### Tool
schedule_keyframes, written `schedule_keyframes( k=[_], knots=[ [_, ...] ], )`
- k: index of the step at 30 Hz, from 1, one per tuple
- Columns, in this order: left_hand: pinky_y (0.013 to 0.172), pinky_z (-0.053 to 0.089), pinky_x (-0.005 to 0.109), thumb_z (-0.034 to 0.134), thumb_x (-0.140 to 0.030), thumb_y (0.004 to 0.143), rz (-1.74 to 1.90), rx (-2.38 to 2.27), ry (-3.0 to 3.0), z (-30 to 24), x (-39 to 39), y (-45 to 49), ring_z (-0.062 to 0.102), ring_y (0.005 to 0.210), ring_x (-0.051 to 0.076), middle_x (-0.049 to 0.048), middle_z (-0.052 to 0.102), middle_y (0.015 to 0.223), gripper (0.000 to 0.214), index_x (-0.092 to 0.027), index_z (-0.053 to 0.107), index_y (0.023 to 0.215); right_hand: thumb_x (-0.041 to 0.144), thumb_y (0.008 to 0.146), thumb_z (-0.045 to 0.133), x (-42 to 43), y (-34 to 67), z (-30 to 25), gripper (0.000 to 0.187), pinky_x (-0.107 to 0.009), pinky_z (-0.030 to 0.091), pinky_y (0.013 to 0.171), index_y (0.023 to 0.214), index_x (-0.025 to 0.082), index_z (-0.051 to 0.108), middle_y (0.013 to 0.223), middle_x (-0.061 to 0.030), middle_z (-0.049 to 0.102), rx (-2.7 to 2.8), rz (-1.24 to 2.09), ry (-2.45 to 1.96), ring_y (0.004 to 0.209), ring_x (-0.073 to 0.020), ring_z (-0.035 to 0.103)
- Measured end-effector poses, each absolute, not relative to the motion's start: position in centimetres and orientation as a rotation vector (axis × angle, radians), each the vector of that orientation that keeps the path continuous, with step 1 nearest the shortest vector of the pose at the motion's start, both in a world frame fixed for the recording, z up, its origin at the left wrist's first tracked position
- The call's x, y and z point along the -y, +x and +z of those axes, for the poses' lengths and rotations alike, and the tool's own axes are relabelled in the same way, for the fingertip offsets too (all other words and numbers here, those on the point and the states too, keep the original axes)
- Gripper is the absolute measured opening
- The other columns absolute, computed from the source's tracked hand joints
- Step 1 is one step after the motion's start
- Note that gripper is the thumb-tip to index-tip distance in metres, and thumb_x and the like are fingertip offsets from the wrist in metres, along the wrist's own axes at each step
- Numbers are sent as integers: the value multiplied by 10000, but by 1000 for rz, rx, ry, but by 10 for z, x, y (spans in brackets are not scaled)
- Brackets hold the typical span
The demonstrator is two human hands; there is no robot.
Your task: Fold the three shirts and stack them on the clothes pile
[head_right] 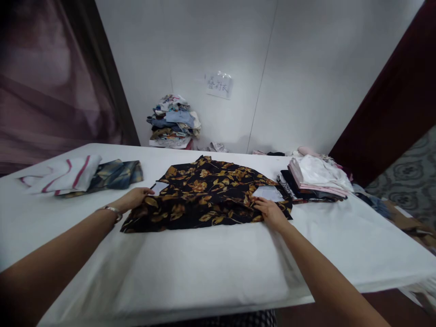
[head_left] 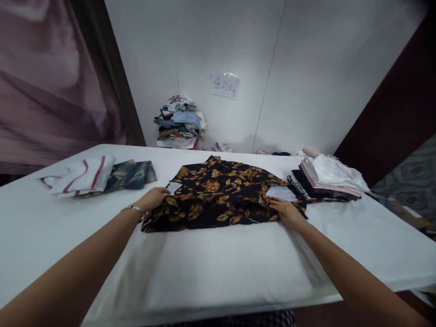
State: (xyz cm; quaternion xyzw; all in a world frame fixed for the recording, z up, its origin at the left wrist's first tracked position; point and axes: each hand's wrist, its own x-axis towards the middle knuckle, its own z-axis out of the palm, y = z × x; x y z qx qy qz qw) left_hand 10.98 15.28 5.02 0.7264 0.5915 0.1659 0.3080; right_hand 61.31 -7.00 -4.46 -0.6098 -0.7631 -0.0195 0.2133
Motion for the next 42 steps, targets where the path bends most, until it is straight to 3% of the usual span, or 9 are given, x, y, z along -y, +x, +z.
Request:
schedule_keyframes(
  k=[4, 9, 13, 18, 22, 28, 35, 39, 42],
  knots=[
    [1002, 477, 434, 552, -404, 798, 520, -1722, 2238, 40, -138, 118, 624, 1145, 333, 163, 702, 1169, 403, -142, 687, 1071, 71, 707, 500, 79, 599, -39, 515, -568, 383, 1122, 1140, 212, 740, 1316, -102, 652, 2098, 94, -1770, 1304, -301, 542],
    [1184, 271, 484, 449, -559, 908, 535, -1148, 2806, 13, -82, 154, 386, 1421, 288, 96, 499, 1493, 568, -220, 576, 1345, 280, 929, 438, 69, 561, -14, 452, -526, 285, 1188, 1344, 228, 609, 1491, -79, 493, 1940, 111, -1718, 1446, -258, 356],
    [1188, 162, 605, 442, -586, 918, 241, -1187, 2852, -22, -70, 156, 308, 1463, 317, 92, 439, 1533, 598, -262, 512, 1416, 448, 980, 394, 63, 535, -18, 539, -569, 165, 1206, 1463, 222, 469, 1588, -85, 326, 1971, 163, -1965, 1506, -269, 188],
    [1185, 175, 600, 403, -580, 932, 202, -1345, 2744, -43, -80, 141, 265, 1483, 303, 81, 355, 1578, 625, -259, 442, 1467, 469, 986, 363, 69, 534, -48, 558, -542, 146, 1213, 1513, 285, 371, 1618, -43, 242, 1974, 225, -2257, 1508, -239, 178],
    [1186, 217, 560, 449, -607, 899, 254, -1375, 2704, -41, -78, 134, 298, 1471, 296, 99, 379, 1564, 670, -242, 453, 1461, 481, 980, 364, 75, 545, -54, 553, -524, 160, 1214, 1509, 318, 373, 1617, -19, 242, 1964, 215, -2289, 1507, -234, 177],
    [1172, 230, 597, 532, -638, 839, 251, -1305, 2716, -36, -66, 100, 371, 1430, 329, 105, 433, 1531, 710, -268, 480, 1444, 558, 946, 390, 113, 577, -47, 642, -532, 131, 1222, 1495, 227, 421, 1609, -87, 251, 1913, 281, -2253, 1503, -291, 166],
    [1185, 148, 605, 522, -334, 872, 404, -1139, 2893, -19, -66, 92, 531, 1299, 310, 60, 700, 1247, 332, -297, 722, 1135, 247, 877, 477, 128, 611, -44, 527, -505, 281, 1187, 1394, 205, 568, 1519, -129, 429, 2096, 240, -2000, 1435, -294, 364],
    [1149, 248, 551, 416, -74, 787, 266, -1163, 2920, -12, -70, 101, 595, 1213, 268, 99, 680, 1274, 557, -248, 653, 1260, 118, 810, 461, 114, 618, -48, 559, -476, 361, 1153, 1348, 167, 605, 1445, -129, 533, 2147, 122, -1995, 1349, -265, 498],
    [1061, 366, 464, 362, -21, 793, 165, -1236, 2933, -6, -73, 113, 599, 1199, 253, 127, 667, 1281, 613, -206, 597, 1327, 75, 785, 439, 104, 617, -47, 597, -441, 405, 1128, 1345, 193, 608, 1426, -97, 559, 2111, 75, -2082, 1319, -246, 533]
  ],
)
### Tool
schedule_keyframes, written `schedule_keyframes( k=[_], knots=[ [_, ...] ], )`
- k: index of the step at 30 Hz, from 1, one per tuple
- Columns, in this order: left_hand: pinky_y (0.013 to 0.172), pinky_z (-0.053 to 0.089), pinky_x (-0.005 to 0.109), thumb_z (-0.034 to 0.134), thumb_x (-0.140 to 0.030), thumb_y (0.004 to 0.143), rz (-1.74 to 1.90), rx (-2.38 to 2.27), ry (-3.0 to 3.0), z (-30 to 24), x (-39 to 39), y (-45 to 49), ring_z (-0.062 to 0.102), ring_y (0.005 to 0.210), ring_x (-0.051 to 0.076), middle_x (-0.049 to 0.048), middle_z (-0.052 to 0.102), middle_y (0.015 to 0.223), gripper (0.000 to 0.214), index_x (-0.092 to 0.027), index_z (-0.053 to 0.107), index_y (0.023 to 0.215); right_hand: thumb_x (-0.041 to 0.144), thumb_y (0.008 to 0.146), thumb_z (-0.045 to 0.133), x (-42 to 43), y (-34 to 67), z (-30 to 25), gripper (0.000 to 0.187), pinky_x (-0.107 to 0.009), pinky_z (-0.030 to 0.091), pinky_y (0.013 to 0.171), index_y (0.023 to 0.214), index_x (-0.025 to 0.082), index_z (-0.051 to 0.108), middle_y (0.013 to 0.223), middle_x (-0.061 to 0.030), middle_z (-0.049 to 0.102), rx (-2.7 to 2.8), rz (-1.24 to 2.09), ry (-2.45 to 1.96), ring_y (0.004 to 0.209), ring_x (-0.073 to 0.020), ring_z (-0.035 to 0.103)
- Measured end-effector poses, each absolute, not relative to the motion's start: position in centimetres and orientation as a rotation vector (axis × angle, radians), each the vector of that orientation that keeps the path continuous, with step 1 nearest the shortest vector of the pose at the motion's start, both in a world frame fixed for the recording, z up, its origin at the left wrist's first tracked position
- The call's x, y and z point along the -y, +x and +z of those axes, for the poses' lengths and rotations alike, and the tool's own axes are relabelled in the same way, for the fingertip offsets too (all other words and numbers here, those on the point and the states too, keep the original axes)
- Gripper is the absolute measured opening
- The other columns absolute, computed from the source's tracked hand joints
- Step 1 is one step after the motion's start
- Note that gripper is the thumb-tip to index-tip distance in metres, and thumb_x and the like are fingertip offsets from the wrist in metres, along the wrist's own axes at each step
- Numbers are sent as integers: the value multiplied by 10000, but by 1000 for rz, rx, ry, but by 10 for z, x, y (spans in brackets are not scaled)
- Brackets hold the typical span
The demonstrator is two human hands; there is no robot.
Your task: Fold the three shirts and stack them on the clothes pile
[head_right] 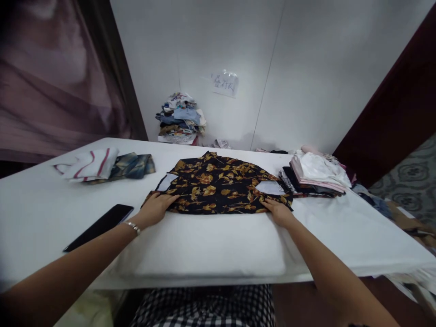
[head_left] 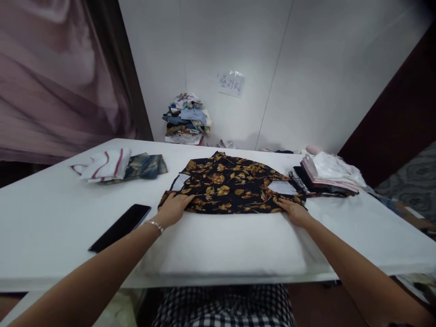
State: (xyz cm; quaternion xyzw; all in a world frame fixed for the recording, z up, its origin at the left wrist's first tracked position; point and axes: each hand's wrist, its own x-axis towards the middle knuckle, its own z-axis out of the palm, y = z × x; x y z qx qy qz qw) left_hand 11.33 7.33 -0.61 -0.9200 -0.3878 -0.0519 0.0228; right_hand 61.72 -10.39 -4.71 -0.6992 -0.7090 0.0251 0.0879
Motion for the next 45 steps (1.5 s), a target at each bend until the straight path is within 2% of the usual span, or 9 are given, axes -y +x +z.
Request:
schedule_keyframes(
  k=[5, 11, 20, 26, 30, 34, 37, 40, 45],
  knots=[
    [984, 413, 449, 375, -63, 820, -122, 1255, -2808, 14, -70, 125, 643, 1091, 279, 141, 717, 1137, 457, -183, 720, 1094, 47, 739, 436, 103, 618, -34, 557, -447, 488, 1049, 1217, 164, 696, 1300, -91, 661, 1951, -64, -2200, 1198, -273, 630],
    [1102, 358, 479, 377, -85, 835, -272, 1196, -2859, 11, -23, 95, 637, 1135, 254, 100, 714, 1202, 478, -218, 704, 1157, 81, 711, 468, 158, 628, -46, 533, -508, 509, 1028, 1159, 201, 730, 1265, -72, 682, 1979, -116, -1999, 1177, -298, 644],
    [1049, 456, 483, 368, -57, 819, -315, 1328, -2823, -29, -2, 66, 607, 1216, 274, 117, 646, 1322, 527, -207, 690, 1208, 63, 644, 469, 182, 597, -55, 601, -530, 409, 1125, 1169, 194, 731, 1340, -107, 627, 1871, 108, -2047, 1319, -305, 526],
    [1153, 328, 533, 495, -68, 684, -224, 1435, -2873, -9, 6, 53, 450, 1384, 283, 73, 472, 1508, 733, -262, 547, 1388, 285, 929, 465, 153, 522, -13, 445, -564, 311, 1173, 1352, 272, 604, 1514, -54, 459, 1926, 108, -1770, 1460, -290, 318],
    [1152, 338, 509, 519, -293, 853, -362, 1486, -2937, 7, -1, 71, 456, 1379, 269, 82, 493, 1497, 544, -269, 529, 1396, 431, 966, 461, 114, 482, -6, 485, -577, 274, 1177, 1419, 271, 526, 1566, -75, 379, 2054, 128, -1750, 1482, -295, 265],
    [1139, 300, 588, 480, -298, 906, -317, 1572, -2721, 5, -19, 90, 549, 1281, 303, 121, 623, 1356, 395, -235, 642, 1260, 354, 928, 499, 78, 486, -27, 488, -596, 297, 1153, 1391, 210, 551, 1505, -128, 469, 2020, 123, -1916, 1446, -311, 347],
    [1078, 400, 512, 475, -257, 898, -227, 1572, -2736, -4, -31, 93, 563, 1261, 292, 127, 625, 1348, 394, -214, 644, 1252, 258, 892, 486, 65, 506, -45, 337, -558, 387, 1110, 1142, 197, 703, 1359, -121, 621, 1968, 148, -1929, 1341, -303, 500],
    [993, 463, 441, 411, -211, 905, -219, 1553, -2772, -5, -40, 92, 614, 1170, 269, 113, 686, 1231, 338, -209, 704, 1074, 262, 908, 441, 64, 522, -56, 289, -540, 440, 1068, 944, 236, 726, 1203, -90, 714, 1884, 91, -1845, 1222, -285, 603],
    [956, 459, 441, 336, -216, 931, -318, 1506, -2727, 3, -53, 98, 657, 1031, 267, 109, 731, 1022, 354, -208, 689, 908, 265, 916, 422, 69, 527, -64, 308, -550, 431, 1077, 957, 241, 727, 1192, -88, 720, 1816, -1, -1862, 1215, -280, 609]
  ],
)
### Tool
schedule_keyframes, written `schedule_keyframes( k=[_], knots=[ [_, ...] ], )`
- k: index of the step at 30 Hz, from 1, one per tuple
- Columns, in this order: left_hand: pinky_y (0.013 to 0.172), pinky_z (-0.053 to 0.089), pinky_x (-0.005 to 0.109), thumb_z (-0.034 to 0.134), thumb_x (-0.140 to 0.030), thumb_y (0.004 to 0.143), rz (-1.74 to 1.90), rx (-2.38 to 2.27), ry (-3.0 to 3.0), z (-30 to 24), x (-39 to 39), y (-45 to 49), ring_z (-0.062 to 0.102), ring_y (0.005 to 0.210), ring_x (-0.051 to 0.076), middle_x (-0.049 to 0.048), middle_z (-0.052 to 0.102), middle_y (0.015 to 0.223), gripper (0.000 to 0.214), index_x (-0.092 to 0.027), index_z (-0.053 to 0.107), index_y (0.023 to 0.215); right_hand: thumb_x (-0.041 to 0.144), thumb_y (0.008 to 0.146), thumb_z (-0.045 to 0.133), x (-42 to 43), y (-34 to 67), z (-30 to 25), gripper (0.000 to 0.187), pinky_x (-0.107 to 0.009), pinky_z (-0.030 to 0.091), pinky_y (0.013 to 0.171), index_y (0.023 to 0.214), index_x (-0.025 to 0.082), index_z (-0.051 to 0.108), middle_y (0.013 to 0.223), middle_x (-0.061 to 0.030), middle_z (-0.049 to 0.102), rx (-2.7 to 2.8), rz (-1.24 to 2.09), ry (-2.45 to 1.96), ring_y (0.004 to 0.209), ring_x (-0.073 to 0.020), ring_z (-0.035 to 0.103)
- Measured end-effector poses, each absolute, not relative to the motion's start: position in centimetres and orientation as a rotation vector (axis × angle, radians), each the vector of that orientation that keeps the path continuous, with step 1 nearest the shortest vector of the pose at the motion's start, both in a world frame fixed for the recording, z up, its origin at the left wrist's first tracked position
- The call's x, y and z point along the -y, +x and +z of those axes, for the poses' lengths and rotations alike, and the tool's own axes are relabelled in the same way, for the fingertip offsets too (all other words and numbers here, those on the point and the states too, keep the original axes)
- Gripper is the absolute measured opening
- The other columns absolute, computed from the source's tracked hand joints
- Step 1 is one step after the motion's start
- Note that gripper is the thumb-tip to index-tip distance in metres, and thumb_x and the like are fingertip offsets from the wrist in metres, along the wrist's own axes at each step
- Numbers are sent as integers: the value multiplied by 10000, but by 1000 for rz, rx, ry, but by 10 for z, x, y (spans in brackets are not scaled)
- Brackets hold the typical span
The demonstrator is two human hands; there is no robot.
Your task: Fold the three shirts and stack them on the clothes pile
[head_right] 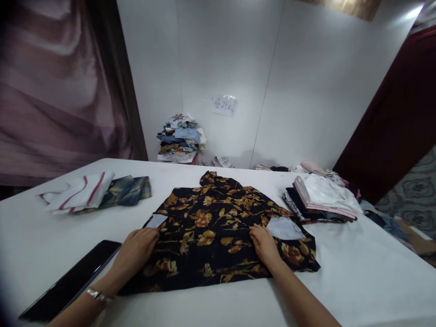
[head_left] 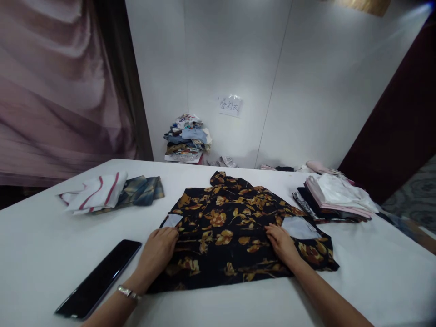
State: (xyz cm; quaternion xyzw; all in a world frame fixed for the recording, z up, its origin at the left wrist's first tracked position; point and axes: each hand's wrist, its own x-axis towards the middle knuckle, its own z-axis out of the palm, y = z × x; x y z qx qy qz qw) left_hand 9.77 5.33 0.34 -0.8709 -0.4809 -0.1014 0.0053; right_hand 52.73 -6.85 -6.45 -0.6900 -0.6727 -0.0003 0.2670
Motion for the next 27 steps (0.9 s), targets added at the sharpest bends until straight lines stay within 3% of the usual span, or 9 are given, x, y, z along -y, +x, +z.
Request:
schedule_keyframes(
  k=[4, 7, 9, 13, 18, 22, 27],
  knots=[
    [1011, 460, 424, 421, -213, 884, -185, 1595, -2779, -6, -61, 96, 619, 1181, 271, 127, 679, 1251, 325, -207, 691, 1064, 270, 925, 423, 74, 517, -49, 389, -576, 355, 1135, 1228, 218, 662, 1386, -102, 601, 1847, 24, -1907, 1364, -290, 477],
    [1079, 397, 536, 499, -253, 839, -134, 1654, -2704, -7, -68, 91, 522, 1313, 318, 148, 565, 1418, 434, -204, 628, 1251, 371, 977, 412, 75, 504, -29, 485, -572, 256, 1187, 1444, 261, 482, 1565, -78, 385, 1919, -27, -1807, 1488, -273, 257],
    [1086, 375, 575, 502, -285, 842, -171, 1636, -2662, 0, -76, 95, 500, 1331, 334, 153, 558, 1424, 444, -200, 625, 1260, 439, 977, 434, 73, 495, -23, 547, -573, 209, 1200, 1500, 282, 399, 1609, -67, 291, 2032, 39, -1795, 1510, -275, 179],
    [1075, 423, 454, 482, -360, 885, -325, 1506, -2772, 23, -102, 133, 532, 1301, 291, 135, 575, 1410, 412, -194, 649, 1224, 537, 950, 465, 67, 486, -32, 630, -595, 172, 1196, 1518, 283, 365, 1598, -96, 300, 2217, 286, -1876, 1497, -298, 221],
    [1107, 375, 395, 520, -384, 884, -384, 1498, -2873, 39, -161, 210, 518, 1312, 275, 118, 587, 1398, 388, -194, 659, 1193, 555, 967, 411, 67, 485, -39, 640, -578, 127, 1210, 1535, 280, 301, 1613, -82, 246, 2216, 340, -1891, 1504, -286, 189],
    [1033, 421, 396, 483, -406, 907, -432, 1680, -2845, 42, -219, 261, 587, 1216, 288, 129, 671, 1250, 360, -190, 663, 1132, 575, 942, 446, 68, 486, -33, 657, -611, 129, 1209, 1530, 330, 286, 1606, -52, 239, 2186, 412, -1872, 1495, -317, 202],
    [980, 450, 394, 450, -412, 922, -557, 1937, -2738, 29, -279, 306, 585, 1221, 292, 186, 568, 1375, 462, -158, 525, 1300, 594, 910, 465, 67, 489, -37, 688, -621, 116, 1213, 1527, 412, 221, 1601, 28, 173, 2164, 495, -1888, 1494, -312, 158]
  ],
)
